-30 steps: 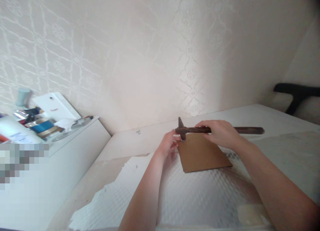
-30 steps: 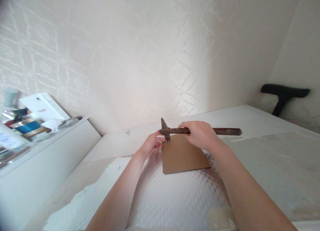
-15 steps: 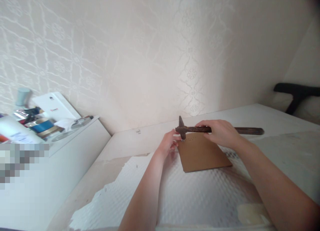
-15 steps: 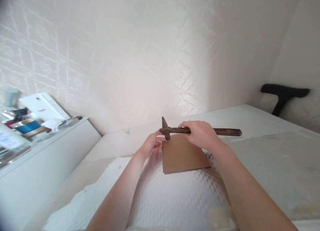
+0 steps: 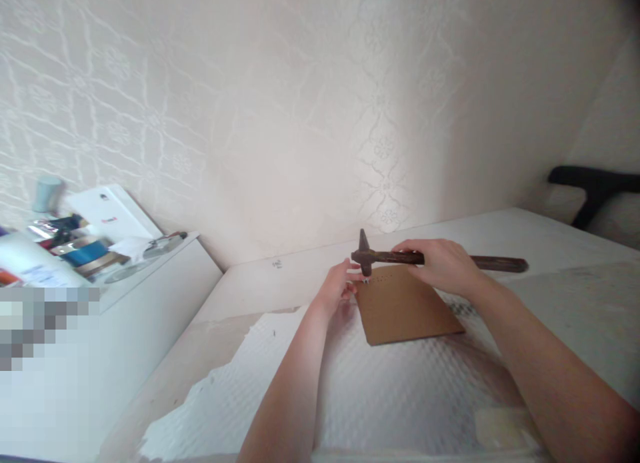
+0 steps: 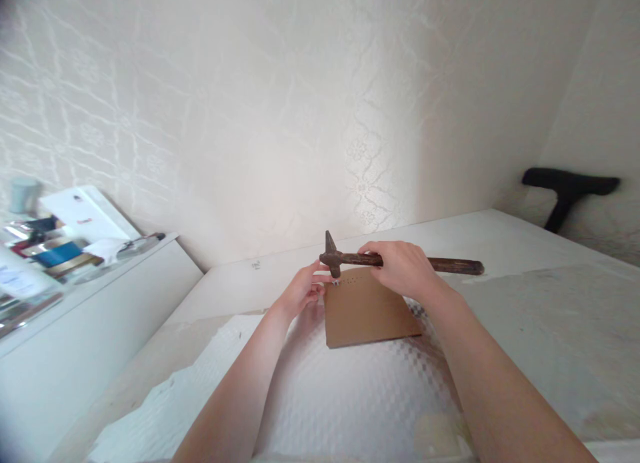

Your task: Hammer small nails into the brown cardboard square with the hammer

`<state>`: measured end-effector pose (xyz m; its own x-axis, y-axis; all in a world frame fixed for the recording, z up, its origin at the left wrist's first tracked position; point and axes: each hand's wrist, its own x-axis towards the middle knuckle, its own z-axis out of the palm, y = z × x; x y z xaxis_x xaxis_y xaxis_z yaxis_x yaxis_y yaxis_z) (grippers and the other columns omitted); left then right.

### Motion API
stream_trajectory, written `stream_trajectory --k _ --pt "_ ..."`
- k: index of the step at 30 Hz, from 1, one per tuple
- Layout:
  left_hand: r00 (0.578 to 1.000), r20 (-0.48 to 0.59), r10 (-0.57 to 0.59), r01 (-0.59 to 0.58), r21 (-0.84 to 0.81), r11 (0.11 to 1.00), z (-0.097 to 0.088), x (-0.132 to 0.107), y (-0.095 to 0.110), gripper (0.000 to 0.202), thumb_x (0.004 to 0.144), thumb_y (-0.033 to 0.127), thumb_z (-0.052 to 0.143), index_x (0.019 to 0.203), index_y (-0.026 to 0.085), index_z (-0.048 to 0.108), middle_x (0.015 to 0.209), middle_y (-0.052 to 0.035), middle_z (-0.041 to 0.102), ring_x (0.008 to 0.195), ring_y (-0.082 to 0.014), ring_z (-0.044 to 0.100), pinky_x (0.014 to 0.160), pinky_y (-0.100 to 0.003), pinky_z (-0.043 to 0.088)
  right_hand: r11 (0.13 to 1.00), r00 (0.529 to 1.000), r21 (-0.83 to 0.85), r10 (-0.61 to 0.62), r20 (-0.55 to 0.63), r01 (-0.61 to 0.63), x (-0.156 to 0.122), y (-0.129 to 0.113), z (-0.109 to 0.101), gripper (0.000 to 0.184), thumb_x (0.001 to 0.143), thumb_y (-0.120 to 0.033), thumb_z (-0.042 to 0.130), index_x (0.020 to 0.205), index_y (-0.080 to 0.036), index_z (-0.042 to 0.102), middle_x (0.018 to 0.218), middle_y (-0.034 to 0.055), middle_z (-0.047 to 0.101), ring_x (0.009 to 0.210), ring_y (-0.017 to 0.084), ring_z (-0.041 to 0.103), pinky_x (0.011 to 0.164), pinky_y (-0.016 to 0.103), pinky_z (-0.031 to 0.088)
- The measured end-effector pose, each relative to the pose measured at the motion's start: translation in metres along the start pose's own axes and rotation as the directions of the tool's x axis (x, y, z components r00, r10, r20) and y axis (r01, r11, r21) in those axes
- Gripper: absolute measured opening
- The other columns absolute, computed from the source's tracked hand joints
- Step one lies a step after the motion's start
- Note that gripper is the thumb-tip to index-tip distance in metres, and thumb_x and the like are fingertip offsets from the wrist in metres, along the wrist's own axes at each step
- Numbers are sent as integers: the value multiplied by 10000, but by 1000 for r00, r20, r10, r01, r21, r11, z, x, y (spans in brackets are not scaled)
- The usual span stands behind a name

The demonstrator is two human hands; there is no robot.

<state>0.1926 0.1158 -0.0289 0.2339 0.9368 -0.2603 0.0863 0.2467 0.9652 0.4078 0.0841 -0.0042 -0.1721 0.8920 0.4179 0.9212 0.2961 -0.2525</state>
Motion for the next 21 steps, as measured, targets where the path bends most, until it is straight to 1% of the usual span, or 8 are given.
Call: stream_trajectory --k 2,5,8,11,16,21 --pt "1000 2 6 -6 -2 1000 0 0 0 457 846 565 460 1006 155 581 876 -88 677 468 -64 427 424 -187 210 1000 1000 -8 0 15 0 0 0 0 370 710 -193 527 1013 -328 691 890 -31 727 816 210 657 636 262 420" --pt "1000 11 18 -18 0 1000 0 0 -1 420 867 526 440 1013 157 580 885 -89 675 468 -64 424 419 -186 184 1000 1000 -9 -1 24 1 0 0 1 376 709 -193 522 1016 -331 690 891 -32 726 810 213 658 633 266 421" --pt "1000 5 10 -10 6 1000 0 1 -1 426 876 527 424 1007 152 577 900 -94 677 473 -67 422 423 -188 187 1000 1000 11 -2 10 2 0 0 0 379 708 -192 520 1016 -332 689 898 -35 726 827 208 657 643 262 422" --pt "1000 4 4 -4 2 1000 0 1 -1 429 884 525 413 1024 154 576 916 -92 676 478 -68 421 429 -190 195 1000 1000 8 1 30 -1 0 0 -1 371 708 -194 520 1004 -336 692 884 -38 726 817 208 657 635 262 417" --pt "1000 -8 -2 2 1 1000 0 1 -1 430 882 534 418 1006 152 573 849 -80 663 470 -69 412 430 -193 172 1000 999 13 16 30 -17 0 0 -1 376 707 -195 523 1009 -341 691 884 -41 726 821 208 656 632 261 412" --pt "1000 -2 9 -9 -2 1000 -1 2 -1 436 865 546 441 993 152 578 847 -83 661 472 -75 419 433 -199 175 1000 999 7 17 40 -17 0 0 0 381 698 -194 529 1007 -343 694 886 -40 726 820 211 656 627 262 410"
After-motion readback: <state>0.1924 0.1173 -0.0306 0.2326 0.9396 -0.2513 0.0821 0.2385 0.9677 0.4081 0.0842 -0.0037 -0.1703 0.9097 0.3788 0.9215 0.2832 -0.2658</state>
